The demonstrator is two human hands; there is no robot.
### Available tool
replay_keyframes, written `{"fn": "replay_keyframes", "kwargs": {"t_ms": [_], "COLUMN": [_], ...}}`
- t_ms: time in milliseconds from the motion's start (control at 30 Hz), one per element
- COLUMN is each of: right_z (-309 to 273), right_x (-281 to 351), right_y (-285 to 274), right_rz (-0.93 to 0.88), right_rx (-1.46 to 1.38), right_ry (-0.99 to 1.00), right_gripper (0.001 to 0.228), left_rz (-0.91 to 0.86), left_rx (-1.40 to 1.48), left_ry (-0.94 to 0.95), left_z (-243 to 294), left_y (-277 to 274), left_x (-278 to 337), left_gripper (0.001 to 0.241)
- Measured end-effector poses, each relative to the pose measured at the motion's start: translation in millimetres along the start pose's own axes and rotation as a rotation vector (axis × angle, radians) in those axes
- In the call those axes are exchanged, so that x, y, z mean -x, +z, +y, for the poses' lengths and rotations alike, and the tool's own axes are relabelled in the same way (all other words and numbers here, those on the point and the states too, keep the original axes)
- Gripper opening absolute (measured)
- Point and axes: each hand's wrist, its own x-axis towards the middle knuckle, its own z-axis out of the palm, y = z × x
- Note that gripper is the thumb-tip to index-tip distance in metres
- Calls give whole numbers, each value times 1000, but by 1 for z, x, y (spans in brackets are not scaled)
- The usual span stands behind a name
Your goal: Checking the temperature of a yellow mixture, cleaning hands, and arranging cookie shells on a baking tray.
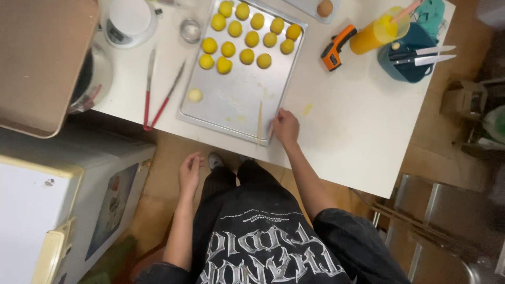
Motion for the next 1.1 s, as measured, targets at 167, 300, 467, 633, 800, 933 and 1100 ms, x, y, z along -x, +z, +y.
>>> {"fn": "replay_keyframes", "kwargs": {"t_ms": [167, 300, 467, 633, 800, 933, 1100], "right_z": [-36, -52, -67, -61, -36, 94, 185], "right_x": [0, 18, 39, 38, 14, -81, -244], "right_y": [-17, -24, -22, -7, -29, -62, -141], "right_rz": [-80, -47, -284, -346, -233, 323, 684], "right_rx": [23, 3, 94, 125, 73, -277, -528], "right_ry": [96, 22, -30, -8, 83, 182, 155], "right_gripper": [17, 21, 28, 29, 26, 11, 66], "left_rz": [45, 23, 23, -37, -182, -298, -351], "left_rx": [-68, -2, -117, -242, -290, -350, -349], "left_ry": [-24, 13, 62, 61, 32, 29, 2], "left_z": [19, -2, 14, 49, 47, 55, 57], "left_y": [20, 31, 58, 97, 122, 117, 123], "left_x": [12, 6, -1, -18, -22, 0, 28], "left_gripper": [29, 26, 26, 27, 26, 24, 23]}}
